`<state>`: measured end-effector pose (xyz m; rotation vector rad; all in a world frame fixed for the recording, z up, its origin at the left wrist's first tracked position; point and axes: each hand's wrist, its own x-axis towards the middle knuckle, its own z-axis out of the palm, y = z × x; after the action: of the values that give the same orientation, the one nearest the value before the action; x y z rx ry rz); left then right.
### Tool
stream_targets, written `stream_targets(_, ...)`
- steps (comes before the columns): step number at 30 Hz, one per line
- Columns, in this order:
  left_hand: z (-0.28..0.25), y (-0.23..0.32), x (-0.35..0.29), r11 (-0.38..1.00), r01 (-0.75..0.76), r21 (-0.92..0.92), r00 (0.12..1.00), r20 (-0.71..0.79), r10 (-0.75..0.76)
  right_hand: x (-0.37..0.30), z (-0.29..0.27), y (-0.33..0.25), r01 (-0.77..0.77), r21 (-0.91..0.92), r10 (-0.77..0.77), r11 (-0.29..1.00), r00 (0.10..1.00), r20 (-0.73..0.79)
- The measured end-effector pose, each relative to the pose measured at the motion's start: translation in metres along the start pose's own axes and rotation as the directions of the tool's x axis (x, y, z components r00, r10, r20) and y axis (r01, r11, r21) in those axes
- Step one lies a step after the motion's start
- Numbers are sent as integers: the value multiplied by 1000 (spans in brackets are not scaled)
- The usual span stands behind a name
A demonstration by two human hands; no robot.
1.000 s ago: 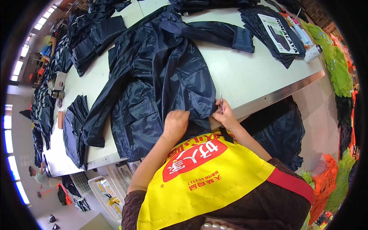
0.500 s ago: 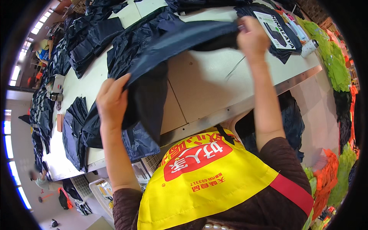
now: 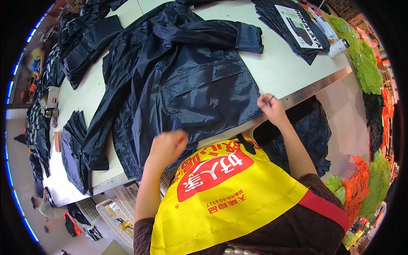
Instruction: The person folds a dark jacket on a table, aligns the sleeves, and places it into a plastic bag. The person then picks up another jacket and begins to fold it.
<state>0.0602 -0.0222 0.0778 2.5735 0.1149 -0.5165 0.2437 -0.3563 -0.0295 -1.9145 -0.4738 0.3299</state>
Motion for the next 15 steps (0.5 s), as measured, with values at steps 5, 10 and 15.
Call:
stream_targets(5,39,-3,106,938,-107,330,819,-505,271,57,26,13,-24,719,472,694,770,-429)
stream_targets(10,84,-51,101,960,-33,277,884,-440,157,97,-39,51,334,928,764,168,550,-336)
stream_targets(15,85,-21,97,984,-179,3,841,-518,155,184,-43,41,153,774,444,614,745,-499)
